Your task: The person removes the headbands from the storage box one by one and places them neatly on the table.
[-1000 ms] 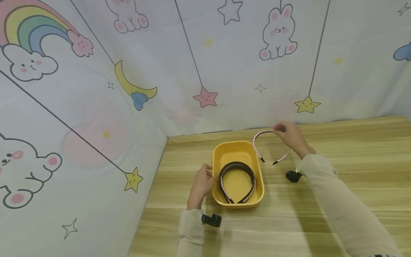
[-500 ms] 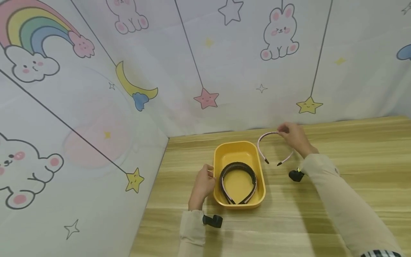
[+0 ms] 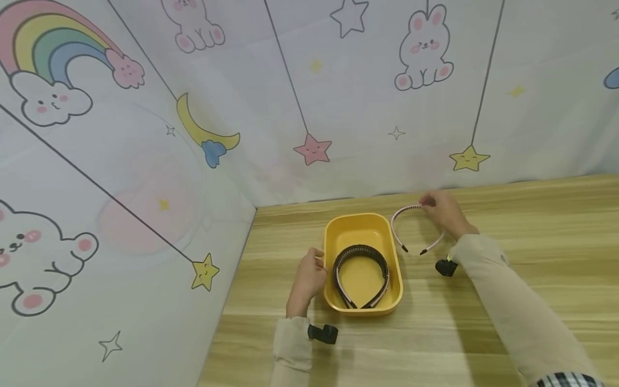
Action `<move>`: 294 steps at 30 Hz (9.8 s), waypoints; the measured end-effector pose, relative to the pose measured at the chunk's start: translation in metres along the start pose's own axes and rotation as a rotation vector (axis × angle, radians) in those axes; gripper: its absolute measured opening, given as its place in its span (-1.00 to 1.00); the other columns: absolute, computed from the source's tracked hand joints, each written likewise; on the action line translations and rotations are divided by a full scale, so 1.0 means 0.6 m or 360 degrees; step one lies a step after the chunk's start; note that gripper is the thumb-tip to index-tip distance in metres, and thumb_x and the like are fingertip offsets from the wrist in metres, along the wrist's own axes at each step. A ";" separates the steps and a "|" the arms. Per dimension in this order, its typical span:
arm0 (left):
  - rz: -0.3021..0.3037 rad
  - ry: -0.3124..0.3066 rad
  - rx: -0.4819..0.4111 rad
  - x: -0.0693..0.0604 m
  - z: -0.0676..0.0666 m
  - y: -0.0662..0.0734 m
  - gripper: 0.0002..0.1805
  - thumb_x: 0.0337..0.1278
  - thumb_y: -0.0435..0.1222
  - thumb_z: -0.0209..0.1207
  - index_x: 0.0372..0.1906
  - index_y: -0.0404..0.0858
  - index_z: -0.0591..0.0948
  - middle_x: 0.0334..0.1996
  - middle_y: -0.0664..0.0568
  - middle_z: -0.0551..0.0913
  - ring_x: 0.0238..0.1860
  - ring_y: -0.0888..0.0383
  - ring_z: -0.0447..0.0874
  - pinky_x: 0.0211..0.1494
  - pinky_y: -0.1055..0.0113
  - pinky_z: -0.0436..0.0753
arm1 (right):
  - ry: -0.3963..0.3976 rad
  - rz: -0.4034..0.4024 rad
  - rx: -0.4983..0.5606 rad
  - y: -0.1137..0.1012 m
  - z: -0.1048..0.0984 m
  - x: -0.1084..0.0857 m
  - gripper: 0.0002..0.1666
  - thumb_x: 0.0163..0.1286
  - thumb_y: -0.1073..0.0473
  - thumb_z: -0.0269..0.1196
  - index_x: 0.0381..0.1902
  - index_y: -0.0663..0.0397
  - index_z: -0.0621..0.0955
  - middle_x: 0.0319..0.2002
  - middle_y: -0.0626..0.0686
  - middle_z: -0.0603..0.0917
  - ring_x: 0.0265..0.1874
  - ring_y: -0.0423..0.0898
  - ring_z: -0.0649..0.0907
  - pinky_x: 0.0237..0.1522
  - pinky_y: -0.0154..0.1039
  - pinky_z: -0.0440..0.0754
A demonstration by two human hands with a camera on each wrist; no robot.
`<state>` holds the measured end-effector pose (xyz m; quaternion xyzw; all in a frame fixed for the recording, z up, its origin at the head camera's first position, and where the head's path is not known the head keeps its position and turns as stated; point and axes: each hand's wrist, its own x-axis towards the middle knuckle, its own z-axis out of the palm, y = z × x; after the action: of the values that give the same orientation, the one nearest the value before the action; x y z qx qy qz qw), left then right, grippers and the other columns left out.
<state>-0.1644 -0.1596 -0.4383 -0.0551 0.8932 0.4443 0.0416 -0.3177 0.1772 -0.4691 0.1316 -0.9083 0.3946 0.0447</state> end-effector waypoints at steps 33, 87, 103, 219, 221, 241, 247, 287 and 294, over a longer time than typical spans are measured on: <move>0.0023 0.0002 0.0019 0.001 0.000 0.000 -0.60 0.10 -0.53 0.08 0.10 -0.41 0.42 -0.19 -0.23 0.53 -0.20 -0.05 0.58 -0.19 0.13 0.60 | 0.0044 -0.0047 -0.0093 0.023 0.025 -0.006 -0.81 0.28 0.41 0.22 -0.15 0.41 0.59 -0.17 0.37 0.66 -0.14 0.26 0.61 -0.03 0.13 0.53; 0.0085 -0.0002 0.0036 0.000 -0.004 -0.006 -0.62 0.11 -0.51 0.07 0.08 -0.43 0.42 -0.21 -0.22 0.52 -0.19 -0.06 0.57 -0.17 0.12 0.58 | 0.0003 -0.0122 0.0028 -0.077 0.021 -0.010 -0.65 0.40 0.26 0.13 0.07 0.39 0.52 0.03 0.36 0.59 0.01 0.27 0.58 0.11 0.12 0.50; 0.0074 -0.0014 0.0033 -0.003 -0.005 -0.005 -0.62 0.14 -0.50 0.07 0.09 -0.44 0.42 -0.20 -0.23 0.51 -0.20 -0.05 0.55 -0.18 0.11 0.57 | 0.0056 -0.0234 0.0088 -0.137 0.032 -0.045 -0.67 0.40 0.23 0.16 0.04 0.30 0.55 0.01 0.29 0.63 0.00 0.23 0.60 0.05 0.09 0.55; 0.0078 0.0010 0.0031 -0.002 -0.006 -0.005 -0.64 0.12 -0.51 0.08 0.07 -0.43 0.43 -0.22 -0.25 0.56 -0.19 -0.08 0.59 -0.19 0.11 0.61 | -0.0346 -0.0265 0.0062 -0.221 0.107 -0.065 -0.68 0.37 0.26 0.18 0.05 0.26 0.58 -0.04 0.16 0.67 -0.04 0.07 0.65 0.00 -0.05 0.61; 0.0070 0.0003 0.0030 -0.002 -0.006 -0.005 -0.64 0.14 -0.51 0.07 0.08 -0.42 0.43 -0.20 -0.25 0.56 -0.17 -0.09 0.59 -0.19 0.11 0.61 | -0.0351 -0.0269 0.0064 -0.222 0.103 -0.062 -0.68 0.38 0.26 0.17 0.06 0.26 0.58 -0.02 0.16 0.67 -0.02 0.07 0.65 0.02 -0.05 0.60; 0.0109 0.0030 0.0038 0.001 -0.004 -0.007 -0.64 0.10 -0.53 0.07 0.06 -0.46 0.43 -0.25 -0.25 0.56 -0.22 -0.07 0.60 -0.22 0.11 0.60 | -0.0395 -0.0247 0.0064 -0.220 0.046 -0.029 -0.67 0.40 0.31 0.13 0.09 0.26 0.55 0.01 0.23 0.63 0.04 0.15 0.60 0.08 0.01 0.56; 0.0098 0.0017 0.0034 -0.002 -0.005 -0.004 -0.64 0.13 -0.52 0.06 0.07 -0.45 0.43 -0.22 -0.26 0.56 -0.19 -0.09 0.60 -0.20 0.10 0.60 | -0.0356 -0.0273 0.0028 -0.211 0.035 -0.025 -0.67 0.39 0.33 0.14 0.09 0.25 0.56 0.01 0.23 0.63 0.04 0.15 0.60 0.09 0.01 0.55; 0.0095 0.0033 0.0060 0.000 -0.003 -0.004 -0.64 0.12 -0.53 0.06 0.06 -0.46 0.44 -0.25 -0.25 0.56 -0.25 -0.05 0.57 -0.24 0.13 0.59 | -0.0222 -0.0229 -0.0065 -0.104 -0.015 -0.001 -0.72 0.37 0.36 0.14 0.02 0.32 0.58 -0.01 0.30 0.64 0.02 0.21 0.60 0.10 0.08 0.53; 0.0057 0.0029 0.0064 -0.002 -0.002 -0.004 -0.64 0.13 -0.51 0.06 0.08 -0.42 0.44 -0.22 -0.22 0.56 -0.20 -0.05 0.58 -0.21 0.12 0.60 | -0.0185 -0.0259 -0.0092 -0.077 -0.018 -0.001 -0.73 0.35 0.40 0.15 -0.02 0.36 0.59 -0.04 0.32 0.64 -0.01 0.23 0.61 0.09 0.10 0.53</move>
<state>-0.1630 -0.1617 -0.4392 -0.0422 0.9032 0.4264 0.0267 -0.3044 0.1549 -0.4291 0.2262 -0.9066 0.3551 0.0277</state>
